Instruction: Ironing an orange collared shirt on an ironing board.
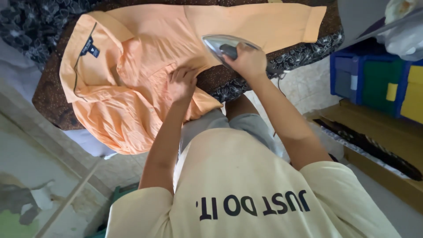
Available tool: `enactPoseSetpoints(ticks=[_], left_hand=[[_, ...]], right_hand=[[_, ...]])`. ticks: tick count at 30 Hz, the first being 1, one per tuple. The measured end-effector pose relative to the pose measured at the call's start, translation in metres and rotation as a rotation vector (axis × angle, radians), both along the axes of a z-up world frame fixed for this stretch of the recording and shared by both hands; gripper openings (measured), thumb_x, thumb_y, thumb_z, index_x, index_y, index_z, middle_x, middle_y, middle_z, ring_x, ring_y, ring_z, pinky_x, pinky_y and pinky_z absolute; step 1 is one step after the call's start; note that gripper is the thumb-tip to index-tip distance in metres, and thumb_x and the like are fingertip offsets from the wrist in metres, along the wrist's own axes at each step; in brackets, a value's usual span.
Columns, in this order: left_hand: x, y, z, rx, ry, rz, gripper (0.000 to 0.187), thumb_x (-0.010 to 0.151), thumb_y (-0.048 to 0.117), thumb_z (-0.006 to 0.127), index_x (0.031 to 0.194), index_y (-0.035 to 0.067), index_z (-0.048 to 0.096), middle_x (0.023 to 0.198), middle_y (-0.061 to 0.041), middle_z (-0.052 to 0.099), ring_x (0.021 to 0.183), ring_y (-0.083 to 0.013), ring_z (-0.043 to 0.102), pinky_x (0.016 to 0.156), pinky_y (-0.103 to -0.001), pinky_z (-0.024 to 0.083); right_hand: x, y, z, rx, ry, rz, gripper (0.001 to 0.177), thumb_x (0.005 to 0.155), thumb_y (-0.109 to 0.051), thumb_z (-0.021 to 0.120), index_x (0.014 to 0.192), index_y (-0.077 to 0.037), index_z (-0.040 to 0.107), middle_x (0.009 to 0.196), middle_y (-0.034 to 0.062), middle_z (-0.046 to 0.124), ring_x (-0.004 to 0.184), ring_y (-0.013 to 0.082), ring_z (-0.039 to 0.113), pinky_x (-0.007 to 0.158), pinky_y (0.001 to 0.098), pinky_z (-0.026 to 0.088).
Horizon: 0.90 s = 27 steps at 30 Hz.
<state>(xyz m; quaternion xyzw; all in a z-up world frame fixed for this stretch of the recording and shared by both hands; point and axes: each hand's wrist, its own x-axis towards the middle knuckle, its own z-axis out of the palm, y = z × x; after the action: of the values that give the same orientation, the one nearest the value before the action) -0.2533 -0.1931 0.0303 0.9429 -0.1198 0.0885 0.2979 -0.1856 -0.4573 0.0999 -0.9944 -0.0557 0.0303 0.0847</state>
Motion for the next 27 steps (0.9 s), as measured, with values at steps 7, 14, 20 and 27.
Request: enactPoseSetpoints(ticks=[7, 14, 20, 27], left_hand=[[0.0, 0.001, -0.009, -0.032, -0.001, 0.035, 0.024, 0.08, 0.012, 0.077, 0.1, 0.023, 0.08, 0.103, 0.004, 0.071, 0.105, -0.015, 0.067, 0.097, -0.037, 0.046], [0.004, 0.001, -0.009, -0.046, 0.067, 0.029, 0.025, 0.078, 0.011, 0.077, 0.1, 0.023, 0.082, 0.101, 0.004, 0.071, 0.101, -0.0147, 0.067, 0.093, -0.037, 0.045], [0.006, 0.001, 0.001, -0.118, 0.083, 0.009, 0.024, 0.08, 0.012, 0.077, 0.102, 0.019, 0.08, 0.102, 0.003, 0.071, 0.106, -0.0166, 0.067, 0.096, -0.037, 0.045], [0.003, 0.0, 0.005, -0.1, 0.109, 0.038, 0.023, 0.079, 0.011, 0.077, 0.1, 0.019, 0.08, 0.098, 0.002, 0.071, 0.101, -0.0172, 0.067, 0.094, -0.037, 0.046]], right_hand=[[0.009, -0.096, 0.0, -0.05, 0.009, -0.493, 0.058, 0.084, -0.064, 0.08, 0.086, -0.006, 0.071, 0.076, 0.0202, 0.074, 0.07, 0.0399, 0.074, 0.064, 0.0499, 0.059], [0.033, -0.161, -0.008, -0.032, -0.112, -0.697, 0.058, 0.078, -0.058, 0.088, 0.083, -0.002, 0.071, 0.079, 0.0239, 0.073, 0.073, 0.0428, 0.073, 0.065, 0.0504, 0.059], [0.025, -0.113, 0.009, 0.088, 0.041, -0.609, 0.057, 0.078, -0.059, 0.085, 0.093, -0.004, 0.077, 0.083, 0.0212, 0.074, 0.078, 0.0389, 0.074, 0.069, 0.0472, 0.059], [0.034, 0.043, 0.008, -0.021, 0.156, -0.132, 0.055, 0.088, -0.061, 0.071, 0.093, -0.007, 0.073, 0.072, 0.0125, 0.074, 0.06, 0.0294, 0.073, 0.054, 0.0431, 0.058]])
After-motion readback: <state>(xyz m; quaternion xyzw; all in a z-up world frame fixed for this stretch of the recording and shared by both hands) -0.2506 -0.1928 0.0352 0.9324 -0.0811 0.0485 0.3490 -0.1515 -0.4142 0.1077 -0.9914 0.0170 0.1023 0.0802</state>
